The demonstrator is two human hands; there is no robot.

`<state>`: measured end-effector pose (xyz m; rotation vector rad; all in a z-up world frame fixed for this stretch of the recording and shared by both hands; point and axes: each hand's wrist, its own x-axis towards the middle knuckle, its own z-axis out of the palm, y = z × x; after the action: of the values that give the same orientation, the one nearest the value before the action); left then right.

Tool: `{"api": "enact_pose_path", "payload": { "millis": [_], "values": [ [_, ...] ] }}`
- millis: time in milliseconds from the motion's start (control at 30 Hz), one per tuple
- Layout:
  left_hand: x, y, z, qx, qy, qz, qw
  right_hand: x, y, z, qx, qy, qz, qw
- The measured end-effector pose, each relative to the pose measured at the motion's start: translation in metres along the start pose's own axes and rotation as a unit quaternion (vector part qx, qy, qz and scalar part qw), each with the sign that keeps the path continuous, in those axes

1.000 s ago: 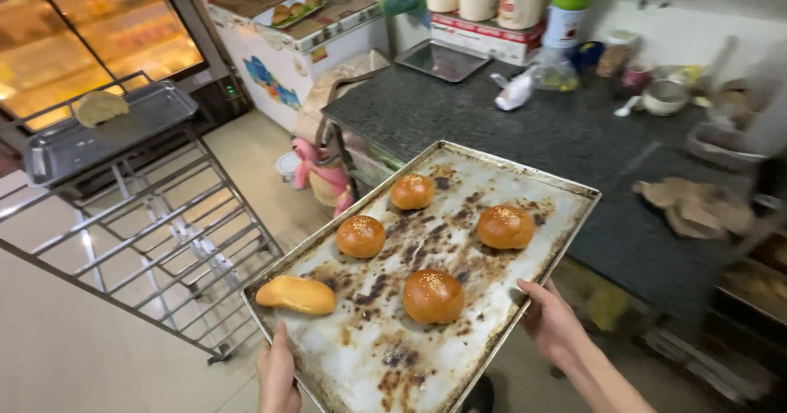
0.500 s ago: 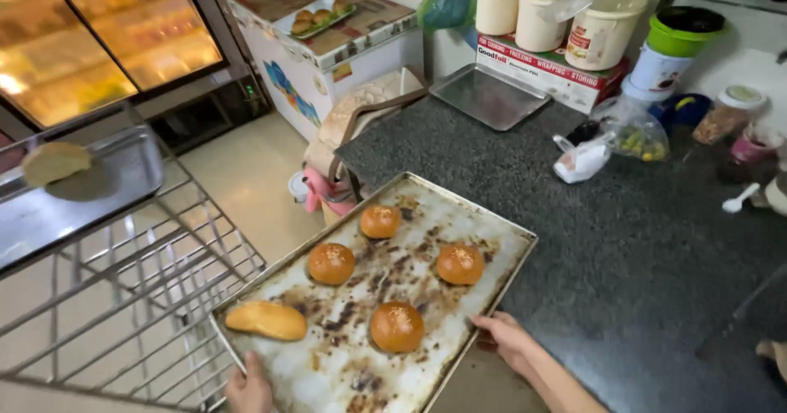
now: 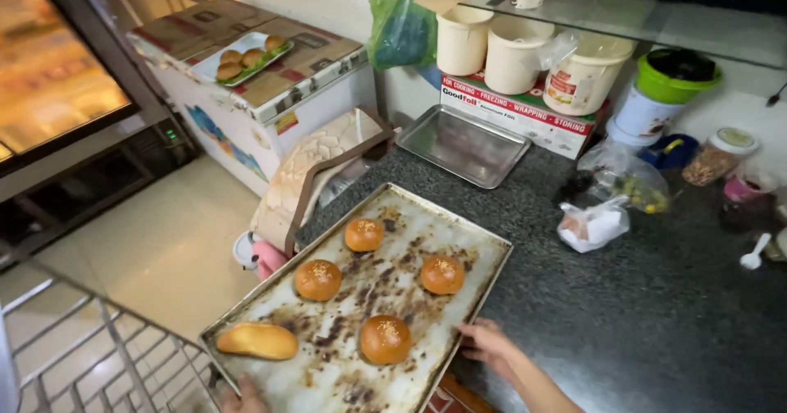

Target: Taking baked buns from a rack, scraping them from a tray, slicing them, and filling them with cream using a piping bag.

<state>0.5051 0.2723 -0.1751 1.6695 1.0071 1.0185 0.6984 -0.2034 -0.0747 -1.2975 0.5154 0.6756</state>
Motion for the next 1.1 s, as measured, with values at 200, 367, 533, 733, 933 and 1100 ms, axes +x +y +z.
{"api": "enact_pose_path", "payload": {
  "millis": [200, 367, 533, 733, 933, 1100],
  "values": [
    [0.057, -0.008, 0.064, 0.08, -0.121, -0.158, 0.977, 0.005, -0.067, 0.042, -0.116, 0.053, -0.031, 0.991],
    [0.066, 0.025, 0.101, -0.011, -0.171, -0.297, 0.939, 0.086, -0.046, -0.013, -0.479, 0.197, -0.078, 0.852],
    [0.063, 0.017, 0.122, -0.097, -0.128, -0.346, 0.924, 0.094, -0.033, -0.032, -0.662, 0.108, 0.008, 0.742],
    [0.063, 0.009, 0.142, -0.127, -0.115, -0.385, 0.907, 0.093, -0.026, -0.021, -0.684, 0.123, 0.005, 0.719],
    [0.07, 0.093, 0.128, -0.136, -0.143, -0.432, 0.88, 0.098, -0.019, -0.025, -0.685, 0.145, -0.026, 0.713],
    [0.101, 0.153, 0.11, 0.119, -0.159, 0.157, 0.967, 0.095, -0.021, -0.025, -0.667, 0.144, -0.02, 0.73]
  ]
}}
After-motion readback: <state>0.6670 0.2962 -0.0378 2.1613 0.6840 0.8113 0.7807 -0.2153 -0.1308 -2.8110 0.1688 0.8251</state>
